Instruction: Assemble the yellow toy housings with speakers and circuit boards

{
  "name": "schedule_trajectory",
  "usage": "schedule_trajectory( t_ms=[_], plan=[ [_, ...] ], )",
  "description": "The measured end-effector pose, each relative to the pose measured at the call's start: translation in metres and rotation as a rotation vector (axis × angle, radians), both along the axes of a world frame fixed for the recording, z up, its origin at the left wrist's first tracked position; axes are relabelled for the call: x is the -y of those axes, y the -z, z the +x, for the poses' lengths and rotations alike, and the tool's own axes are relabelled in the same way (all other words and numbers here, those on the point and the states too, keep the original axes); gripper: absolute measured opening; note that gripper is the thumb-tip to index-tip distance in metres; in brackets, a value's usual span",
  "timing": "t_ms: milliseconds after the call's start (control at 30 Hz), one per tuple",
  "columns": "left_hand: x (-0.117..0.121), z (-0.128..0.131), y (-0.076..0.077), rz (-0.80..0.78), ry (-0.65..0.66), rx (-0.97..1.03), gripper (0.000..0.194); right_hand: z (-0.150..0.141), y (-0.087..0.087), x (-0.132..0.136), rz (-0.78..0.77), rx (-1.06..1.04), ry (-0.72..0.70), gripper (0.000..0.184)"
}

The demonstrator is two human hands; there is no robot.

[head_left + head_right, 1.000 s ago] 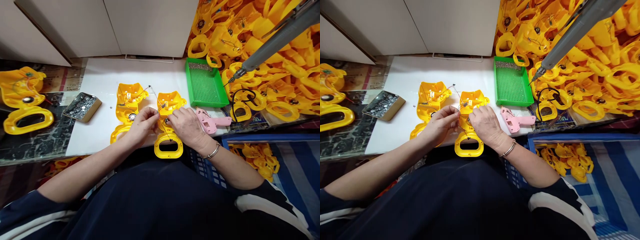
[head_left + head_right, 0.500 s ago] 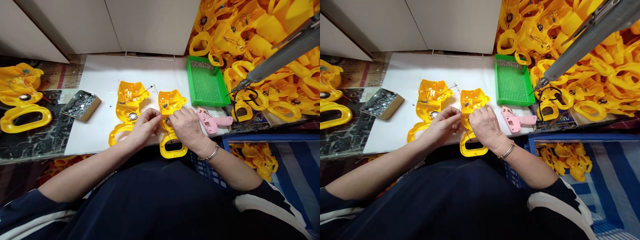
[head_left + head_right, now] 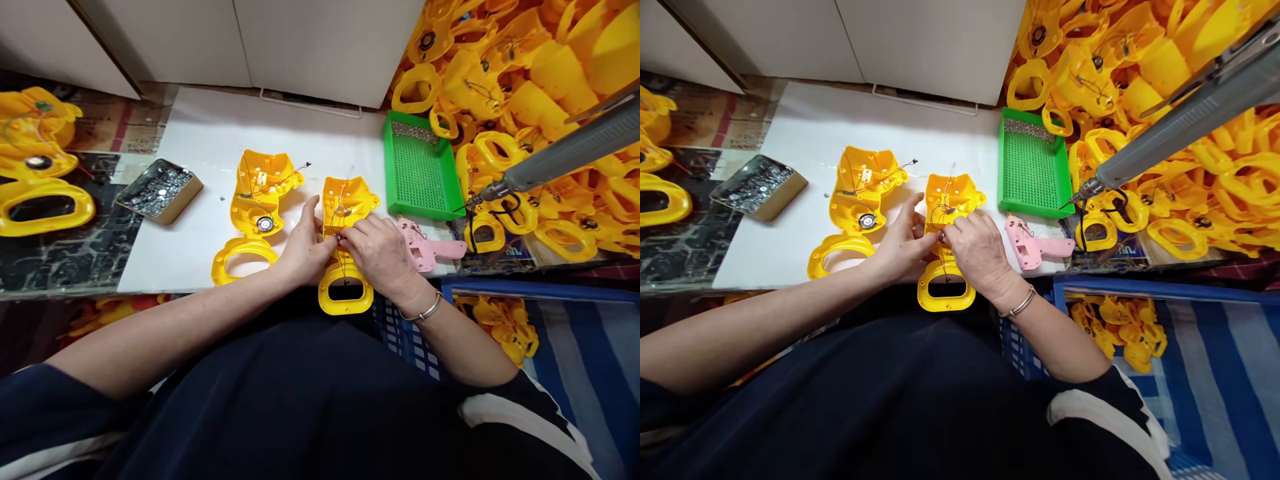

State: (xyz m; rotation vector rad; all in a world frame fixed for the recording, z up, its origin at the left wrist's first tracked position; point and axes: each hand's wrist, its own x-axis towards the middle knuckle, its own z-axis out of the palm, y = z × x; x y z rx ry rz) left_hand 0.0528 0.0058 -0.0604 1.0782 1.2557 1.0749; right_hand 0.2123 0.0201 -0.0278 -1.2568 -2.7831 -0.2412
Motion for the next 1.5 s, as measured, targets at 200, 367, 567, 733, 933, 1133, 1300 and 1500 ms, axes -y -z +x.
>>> schedule_trajectory(
  t_ms=[200,367,567,733,933,1133,1300,1500],
  plan=[
    [0.000,0.003,0.009,0.105,-0.045,-0.074,0.074,-0.001,-0.002,0.000,0.015,-0.005,-0.021,0.021],
    [-0.001,0.004,0.021,0.183,-0.019,-0.136,0.071,-0.005,-0.002,0.001,0.059,0.027,-0.041,0.019],
    [-0.001,0.002,0.026,0.230,0.008,-0.192,0.073,-0.008,0.000,-0.003,-0.023,0.050,-0.088,0.023],
    [-0.003,0.002,0.023,0.174,0.004,-0.194,0.074,-0.006,0.001,-0.007,-0.052,0.077,-0.094,0.023],
    [-0.012,0.007,0.010,0.047,-0.037,-0.083,0.075,-0.001,0.009,-0.016,-0.044,-0.041,-0.054,0.024],
    [-0.004,-0.006,-0.007,-0.013,0.010,0.077,0.081,0.011,0.004,-0.017,-0.132,-0.466,-0.022,0.024],
    [0.006,-0.021,-0.006,0.065,0.037,0.020,0.075,0.007,-0.001,-0.001,-0.273,-0.568,0.110,0.031],
    [0.008,-0.026,-0.008,0.295,0.043,-0.252,0.059,0.005,-0.006,-0.005,-0.616,-0.945,0.222,0.025]
  ],
)
